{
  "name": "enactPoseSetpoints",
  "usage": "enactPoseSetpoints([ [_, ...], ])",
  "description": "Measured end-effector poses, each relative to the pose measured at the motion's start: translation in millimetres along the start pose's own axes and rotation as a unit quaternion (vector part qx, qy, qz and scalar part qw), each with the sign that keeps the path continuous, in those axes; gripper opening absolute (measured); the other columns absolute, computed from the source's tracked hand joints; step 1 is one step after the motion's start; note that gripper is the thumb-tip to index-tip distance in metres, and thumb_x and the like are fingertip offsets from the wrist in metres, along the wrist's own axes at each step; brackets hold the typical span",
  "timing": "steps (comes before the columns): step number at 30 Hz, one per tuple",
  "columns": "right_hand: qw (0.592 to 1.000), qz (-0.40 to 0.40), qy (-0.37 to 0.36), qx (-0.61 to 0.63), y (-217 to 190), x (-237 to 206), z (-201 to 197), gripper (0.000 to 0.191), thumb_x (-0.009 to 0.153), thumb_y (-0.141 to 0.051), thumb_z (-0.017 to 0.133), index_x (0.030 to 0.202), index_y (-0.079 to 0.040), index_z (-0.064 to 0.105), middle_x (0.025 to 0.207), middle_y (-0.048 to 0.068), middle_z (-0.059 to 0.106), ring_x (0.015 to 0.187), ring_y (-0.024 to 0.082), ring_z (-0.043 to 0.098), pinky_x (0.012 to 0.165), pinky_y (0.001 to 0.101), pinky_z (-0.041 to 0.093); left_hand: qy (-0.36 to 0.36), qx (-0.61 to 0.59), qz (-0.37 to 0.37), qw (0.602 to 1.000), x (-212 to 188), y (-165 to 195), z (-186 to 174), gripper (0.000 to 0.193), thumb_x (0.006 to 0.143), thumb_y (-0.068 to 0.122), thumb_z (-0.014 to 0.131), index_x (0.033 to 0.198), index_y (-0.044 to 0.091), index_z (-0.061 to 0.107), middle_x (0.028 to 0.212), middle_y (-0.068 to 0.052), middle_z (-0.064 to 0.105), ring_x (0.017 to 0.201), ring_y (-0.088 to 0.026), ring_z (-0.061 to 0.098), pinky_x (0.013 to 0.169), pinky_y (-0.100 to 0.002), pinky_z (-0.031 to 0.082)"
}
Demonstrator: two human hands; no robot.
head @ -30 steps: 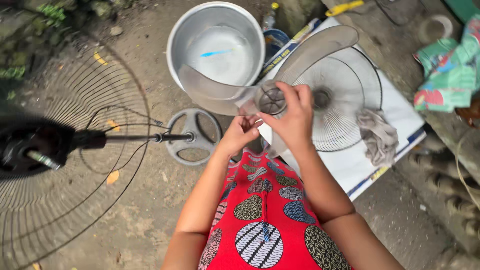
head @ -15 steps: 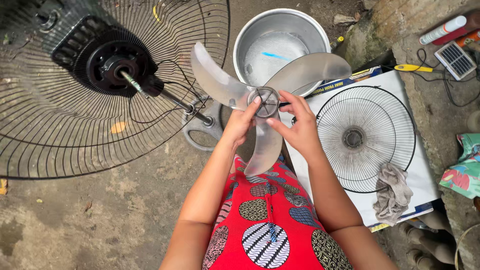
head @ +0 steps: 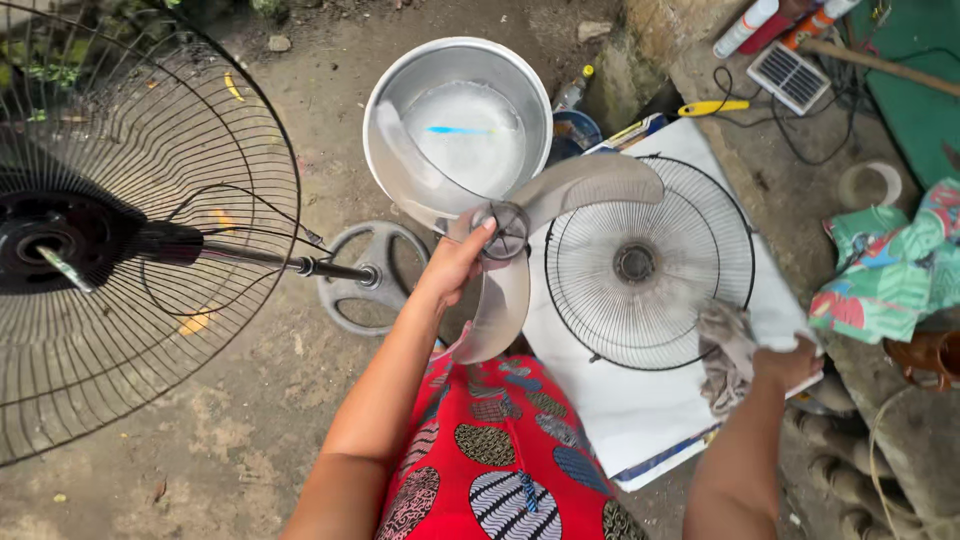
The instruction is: The person wipes the disassembled parts of a standing electric fan with a cloth, cleaning the fan guard, motor housing, and blades over a basin of soapy water, then handles the blade assembly at the end.
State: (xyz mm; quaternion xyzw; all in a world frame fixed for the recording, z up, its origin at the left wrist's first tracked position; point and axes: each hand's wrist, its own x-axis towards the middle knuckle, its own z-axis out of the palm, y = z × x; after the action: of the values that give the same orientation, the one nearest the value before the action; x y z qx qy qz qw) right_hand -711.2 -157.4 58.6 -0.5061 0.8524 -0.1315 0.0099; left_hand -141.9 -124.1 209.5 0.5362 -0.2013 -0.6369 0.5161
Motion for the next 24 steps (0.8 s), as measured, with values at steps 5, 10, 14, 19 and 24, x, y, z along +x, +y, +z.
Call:
enactPoseSetpoints([
  [5, 0.972, 0.035, -0.231, -0.026, 54.1, -26.1, 50.7, 0.124, 0.055, -0.016, 0.092, 0.162, -0.019, 0.030, 0.160, 0.022, 0.029, 0.148, 0.042, 0.031, 0.113, 0.0514, 0.031, 0.063, 0.099, -0.063, 0.991, 21.4, -19.6, 24.9, 0.058, 0.092, 0.050, 0.068, 0.140, 0.017, 0.063, 0.081, 0.000, 0.057, 0.053, -0.006, 0.040, 0.044, -0.024, 0.027],
  [10, 0.942, 0.059, -0.330, -0.009, 58.8, -53.0, 96.6, 0.115, 0.058, -0.037, 0.097, 0.153, -0.010, 0.036, 0.147, 0.024, 0.046, 0.134, 0.042, 0.045, 0.105, 0.0546, 0.038, 0.049, -0.011, -0.043, 0.998, 32.2, -34.2, 26.4, 0.056, 0.092, 0.041, 0.071, 0.139, 0.011, 0.062, 0.111, 0.002, 0.073, 0.089, -0.005, 0.065, 0.067, -0.022, 0.048],
  [14, 0.956, 0.172, -0.238, -0.025, 54.0, -65.6, 102.3, 0.095, 0.070, -0.049, 0.092, 0.144, -0.007, 0.049, 0.136, 0.020, 0.061, 0.121, 0.042, 0.058, 0.097, 0.0586, 0.045, 0.051, -0.083, -0.025, 0.995, 29.8, -36.5, 30.9, 0.055, 0.091, 0.033, 0.074, 0.138, 0.008, 0.058, 0.121, -0.003, 0.070, 0.108, -0.015, 0.066, 0.090, -0.033, 0.055],
  [19, 0.924, 0.270, 0.045, 0.266, 8.4, -52.3, 39.6, 0.061, 0.086, -0.039, 0.082, 0.128, 0.003, 0.068, 0.119, 0.018, 0.074, 0.103, 0.032, 0.073, 0.089, 0.0468, 0.059, 0.072, -0.069, 0.014, 0.995, 25.9, -21.0, 37.0, 0.059, 0.087, 0.025, 0.076, 0.139, 0.011, 0.050, 0.125, -0.005, 0.066, 0.112, -0.017, 0.066, 0.094, -0.038, 0.056],
  [24, 0.793, -0.031, -0.082, 0.603, -107.9, -41.8, -63.7, 0.043, 0.091, -0.007, 0.076, 0.129, 0.007, 0.064, 0.123, 0.011, 0.071, 0.107, 0.018, 0.070, 0.096, 0.0331, 0.059, 0.065, -0.015, 0.010, 0.998, 24.0, -3.5, 44.3, 0.059, 0.089, 0.028, 0.076, 0.138, 0.002, 0.055, 0.121, -0.012, 0.069, 0.104, -0.019, 0.069, 0.088, -0.036, 0.059],
])
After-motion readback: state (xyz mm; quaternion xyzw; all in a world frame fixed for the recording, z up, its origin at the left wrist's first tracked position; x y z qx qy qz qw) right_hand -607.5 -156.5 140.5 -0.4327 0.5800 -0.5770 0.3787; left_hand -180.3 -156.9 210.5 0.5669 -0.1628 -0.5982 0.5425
